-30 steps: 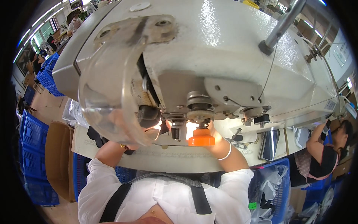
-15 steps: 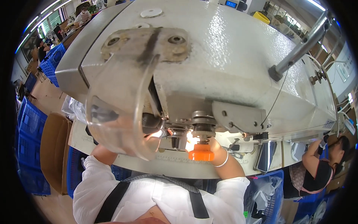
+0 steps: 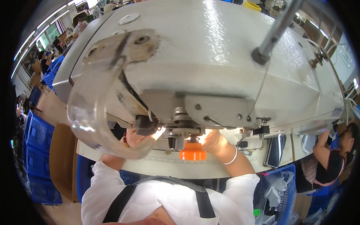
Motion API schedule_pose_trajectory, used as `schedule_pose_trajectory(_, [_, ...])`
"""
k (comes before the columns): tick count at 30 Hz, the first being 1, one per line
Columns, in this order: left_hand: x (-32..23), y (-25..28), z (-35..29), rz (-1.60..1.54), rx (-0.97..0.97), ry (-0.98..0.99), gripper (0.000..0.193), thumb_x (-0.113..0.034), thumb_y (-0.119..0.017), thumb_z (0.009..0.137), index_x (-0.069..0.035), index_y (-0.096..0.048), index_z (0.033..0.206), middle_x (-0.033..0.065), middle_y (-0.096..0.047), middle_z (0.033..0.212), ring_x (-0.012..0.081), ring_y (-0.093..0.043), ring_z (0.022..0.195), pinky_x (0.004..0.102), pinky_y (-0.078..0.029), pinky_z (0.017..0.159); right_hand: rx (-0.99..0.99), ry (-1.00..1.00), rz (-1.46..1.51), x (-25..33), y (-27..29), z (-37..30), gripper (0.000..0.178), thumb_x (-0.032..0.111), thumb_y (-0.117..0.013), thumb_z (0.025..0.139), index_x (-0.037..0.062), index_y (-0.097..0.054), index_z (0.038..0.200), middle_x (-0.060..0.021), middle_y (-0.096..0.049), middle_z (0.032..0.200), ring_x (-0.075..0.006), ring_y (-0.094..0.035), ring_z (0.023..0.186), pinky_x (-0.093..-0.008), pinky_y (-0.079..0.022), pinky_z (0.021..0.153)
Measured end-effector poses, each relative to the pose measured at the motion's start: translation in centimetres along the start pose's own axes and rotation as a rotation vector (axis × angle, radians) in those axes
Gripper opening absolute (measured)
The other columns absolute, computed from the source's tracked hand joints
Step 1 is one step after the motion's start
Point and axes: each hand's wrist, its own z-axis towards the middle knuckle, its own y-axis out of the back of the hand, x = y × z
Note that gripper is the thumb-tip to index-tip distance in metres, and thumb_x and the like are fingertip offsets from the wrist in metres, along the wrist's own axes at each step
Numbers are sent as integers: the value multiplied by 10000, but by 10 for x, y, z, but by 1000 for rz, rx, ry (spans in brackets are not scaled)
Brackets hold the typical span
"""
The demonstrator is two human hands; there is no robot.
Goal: The worker is using an industrial sewing machine to stitch together components of a shoe upper.
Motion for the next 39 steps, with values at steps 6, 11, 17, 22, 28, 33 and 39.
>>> schedule_pose_trajectory(6, [2, -19, -29, 71, 33, 170, 121, -116, -739, 703, -74, -669, 791, 127, -675, 942, 343, -625, 951, 461, -470, 805, -20, 14, 12, 0, -6, 1, 396, 156, -744, 840, -9, -693, 1196, -120, -704, 1186, -227, -682, 1070, -348, -587, 883])
schedule_pose_trajectory(11, [5, -16, -29, 134, -2, 33, 221, -92, -756, 618, -100, -711, 834, 116, -684, 960, 309, -616, 971, 446, -459, 832, -25, 11, -3, 2, -12, -2, 401, 151, -753, 831, -8, -695, 1194, -121, -705, 1184, -229, -685, 1062, -350, -588, 874])
schedule_pose_trajectory(17, [-2, -8, -14, 43, -37, 20, 244, -59, -710, 642, -104, -732, 881, 115, -671, 926, 195, -605, 730, 317, -487, 643, -52, 27, -10, -4, -22, 5, 407, 146, -764, 820, -7, -698, 1191, -122, -706, 1182, -231, -689, 1052, -353, -590, 864])
schedule_pose_trajectory(22, [-9, 1, 0, -9, -2, 48, 195, -52, -703, 714, -83, -717, 906, 157, -693, 920, 115, -519, 529, 229, -409, 435, -65, 40, -41, -2, -22, 5, 412, 141, -773, 812, -6, -700, 1189, -123, -706, 1180, -233, -692, 1043, -355, -592, 856])
schedule_pose_trajectory(28, [-10, 4, 10, 14, -16, 12, 150, -59, -703, 769, -81, -696, 917, 185, -709, 954, 82, -501, 484, 199, -324, 342, -65, 49, -42, 0, -16, 3, 419, 136, -785, 801, -5, -702, 1187, -124, -707, 1178, -235, -696, 1033, -357, -594, 845])
schedule_pose_trajectory(33, [-11, 4, 9, 101, 6, 54, 229, -48, -686, 767, -103, -710, 988, 131, -690, 951, 140, -600, 620, 287, -473, 482, -66, 56, -10, -5, -14, 6, 425, 131, -794, 792, -4, -704, 1185, -125, -708, 1176, -236, -699, 1025, -359, -595, 837])
schedule_pose_trajectory(39, [-5, -4, -4, 249, 57, 55, 363, -26, -657, 729, -146, -732, 1063, 98, -664, 990, 224, -666, 814, 443, -560, 712, -93, 114, 73, -17, -19, 15, 432, 126, -805, 782, -3, -707, 1183, -126, -708, 1173, -238, -702, 1015, -362, -597, 827])
